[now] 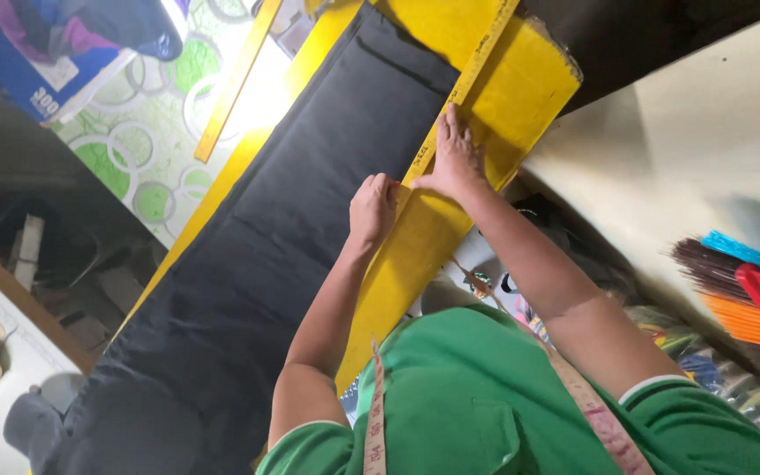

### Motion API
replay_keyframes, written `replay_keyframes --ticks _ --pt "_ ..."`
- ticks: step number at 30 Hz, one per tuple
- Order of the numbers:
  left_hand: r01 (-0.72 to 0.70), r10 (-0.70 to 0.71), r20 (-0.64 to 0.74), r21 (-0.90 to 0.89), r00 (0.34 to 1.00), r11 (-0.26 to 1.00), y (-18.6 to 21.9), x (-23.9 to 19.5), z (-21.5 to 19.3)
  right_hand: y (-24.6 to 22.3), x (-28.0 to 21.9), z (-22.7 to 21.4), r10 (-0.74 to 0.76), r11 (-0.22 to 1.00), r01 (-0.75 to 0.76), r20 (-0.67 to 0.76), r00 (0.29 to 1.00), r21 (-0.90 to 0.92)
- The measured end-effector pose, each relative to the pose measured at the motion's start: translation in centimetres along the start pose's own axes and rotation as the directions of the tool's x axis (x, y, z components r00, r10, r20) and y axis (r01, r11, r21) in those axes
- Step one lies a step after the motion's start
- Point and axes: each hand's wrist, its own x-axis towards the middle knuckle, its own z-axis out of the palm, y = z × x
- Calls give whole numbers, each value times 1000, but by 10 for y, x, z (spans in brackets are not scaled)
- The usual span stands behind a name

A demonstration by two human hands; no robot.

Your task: Measuring and cutting black fabric using a ruler and scissors on a workbench in a sewing factory.

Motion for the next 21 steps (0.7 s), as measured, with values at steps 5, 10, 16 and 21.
replay_keyframes --ticks 5,10,16,21 --pt "11 -7 39 -104 999 994 15 66 28 4 8 7 -5 999 5 0 1000 -36" --pt "92 -73 152 -118 986 989 45 134 43 6 5 9 3 999 -3 -12 1000 34" --pt "105 -86 150 -125 985 987 64 199 82 6 11 15 -2 983 4 13 1000 -182" --pt "60 -43 85 -199 995 978 79 218 91 27 22 51 -141 951 87 -168 976 -298"
